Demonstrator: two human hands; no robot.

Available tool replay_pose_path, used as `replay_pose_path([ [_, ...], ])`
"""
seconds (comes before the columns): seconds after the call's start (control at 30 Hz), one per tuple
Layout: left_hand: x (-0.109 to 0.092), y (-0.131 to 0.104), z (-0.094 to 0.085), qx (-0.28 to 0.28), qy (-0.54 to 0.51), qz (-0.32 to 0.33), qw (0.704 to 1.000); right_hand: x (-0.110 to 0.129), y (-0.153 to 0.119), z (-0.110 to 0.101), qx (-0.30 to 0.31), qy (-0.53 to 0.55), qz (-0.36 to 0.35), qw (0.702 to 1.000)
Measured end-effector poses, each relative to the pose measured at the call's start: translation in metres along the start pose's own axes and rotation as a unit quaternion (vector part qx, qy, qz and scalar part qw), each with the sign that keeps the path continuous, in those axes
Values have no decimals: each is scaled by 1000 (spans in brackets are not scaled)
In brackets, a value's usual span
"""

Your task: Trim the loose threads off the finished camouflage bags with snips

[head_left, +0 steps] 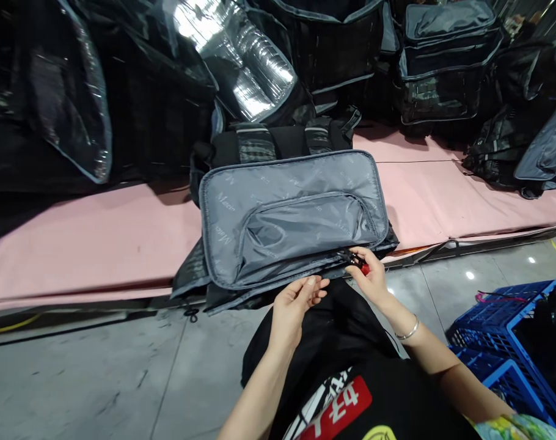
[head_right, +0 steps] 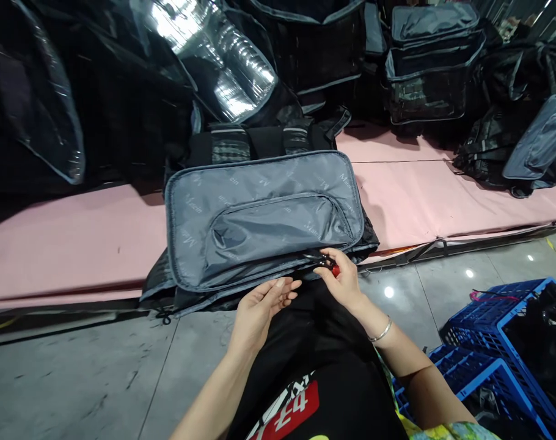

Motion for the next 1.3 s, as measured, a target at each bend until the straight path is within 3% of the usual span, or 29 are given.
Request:
replay_pose_path([
  [0.17,3,3,1,-63,-88,29,994,5,15,-2,14,-93,-68,993],
  [0.43,12,20,14,-118,-160,53,979,12,30,-11,62,-145,-108,982],
  [0.7,8,8,20,-102,-187,126,969,17,37,-20,109,-202,-223,947],
  [0.97,-3,1,20,-67,-183,163,967,40,38,-28,118,-237,-269,926],
  [1.3,-8,0,18,-41,-176,176,968,52,40,-19,130,-279,-300,903],
])
Point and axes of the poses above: each hand's wrist, its own y-axis towards the middle knuckle, its own z-axis out of the palm, x = y × z, the point moved 3 cm from there along y, towards the middle knuckle, and after that the axes turned 9 degrees about -y, right-handed, at the moved point
